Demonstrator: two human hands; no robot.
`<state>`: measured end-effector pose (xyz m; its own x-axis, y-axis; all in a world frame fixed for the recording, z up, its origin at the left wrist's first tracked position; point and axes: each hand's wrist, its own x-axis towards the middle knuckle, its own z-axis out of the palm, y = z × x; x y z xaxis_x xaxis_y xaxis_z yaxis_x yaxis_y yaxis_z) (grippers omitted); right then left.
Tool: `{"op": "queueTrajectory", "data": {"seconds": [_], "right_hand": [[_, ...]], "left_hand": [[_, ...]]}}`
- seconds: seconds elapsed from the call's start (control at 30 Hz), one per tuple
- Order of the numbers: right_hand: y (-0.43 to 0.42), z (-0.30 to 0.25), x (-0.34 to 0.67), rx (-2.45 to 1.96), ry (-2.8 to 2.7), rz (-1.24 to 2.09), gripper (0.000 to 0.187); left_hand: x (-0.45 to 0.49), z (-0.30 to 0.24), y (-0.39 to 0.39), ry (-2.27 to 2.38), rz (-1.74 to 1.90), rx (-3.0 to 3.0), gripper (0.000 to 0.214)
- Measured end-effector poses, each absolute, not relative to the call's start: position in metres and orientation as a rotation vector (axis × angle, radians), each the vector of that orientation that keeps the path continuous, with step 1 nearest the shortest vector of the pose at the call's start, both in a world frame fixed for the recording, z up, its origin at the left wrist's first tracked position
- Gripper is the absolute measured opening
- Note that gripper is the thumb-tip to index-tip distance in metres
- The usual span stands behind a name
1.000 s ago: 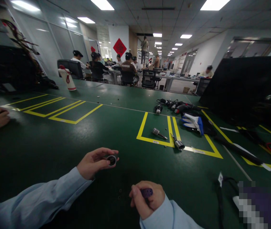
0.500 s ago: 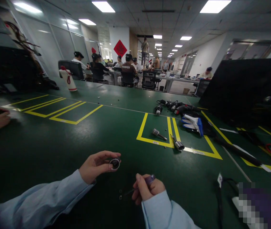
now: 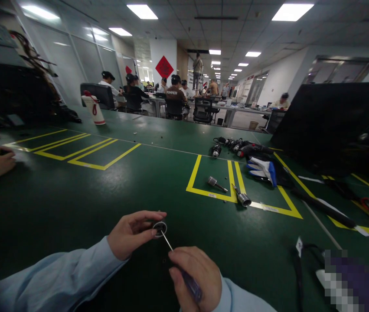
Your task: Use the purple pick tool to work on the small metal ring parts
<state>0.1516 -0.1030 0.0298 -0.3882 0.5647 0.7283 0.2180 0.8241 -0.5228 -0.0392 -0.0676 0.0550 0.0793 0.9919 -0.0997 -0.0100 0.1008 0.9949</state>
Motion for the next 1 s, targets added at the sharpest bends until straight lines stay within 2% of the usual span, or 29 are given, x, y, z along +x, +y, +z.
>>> {"op": "queueTrajectory", "data": {"seconds": [0.37, 0.57, 0.83, 1.0], "right_hand": [[-0.111, 0.043, 0.141, -0.655, -2.060, 0.111, 0.017], [-0.113, 0.045, 0.136, -0.677, -2.013, -0.049, 0.017], [-0.115, 0.042, 0.135, -0.661, -1.954, -0.046, 0.017], [-0.114, 0.048, 0.152, -0.649, -2.069, 0.257, 0.014]], "left_hand": [[-0.033, 0.057, -0.075, 1.260, 1.076, 1.241, 0.017], [-0.029, 0.062, -0.076, 1.307, 1.065, 1.202, 0.014], [-0.031, 0.058, -0.076, 1.295, 1.074, 1.227, 0.012], [-0.034, 0.054, -0.075, 1.280, 1.062, 1.271, 0.012]]}}
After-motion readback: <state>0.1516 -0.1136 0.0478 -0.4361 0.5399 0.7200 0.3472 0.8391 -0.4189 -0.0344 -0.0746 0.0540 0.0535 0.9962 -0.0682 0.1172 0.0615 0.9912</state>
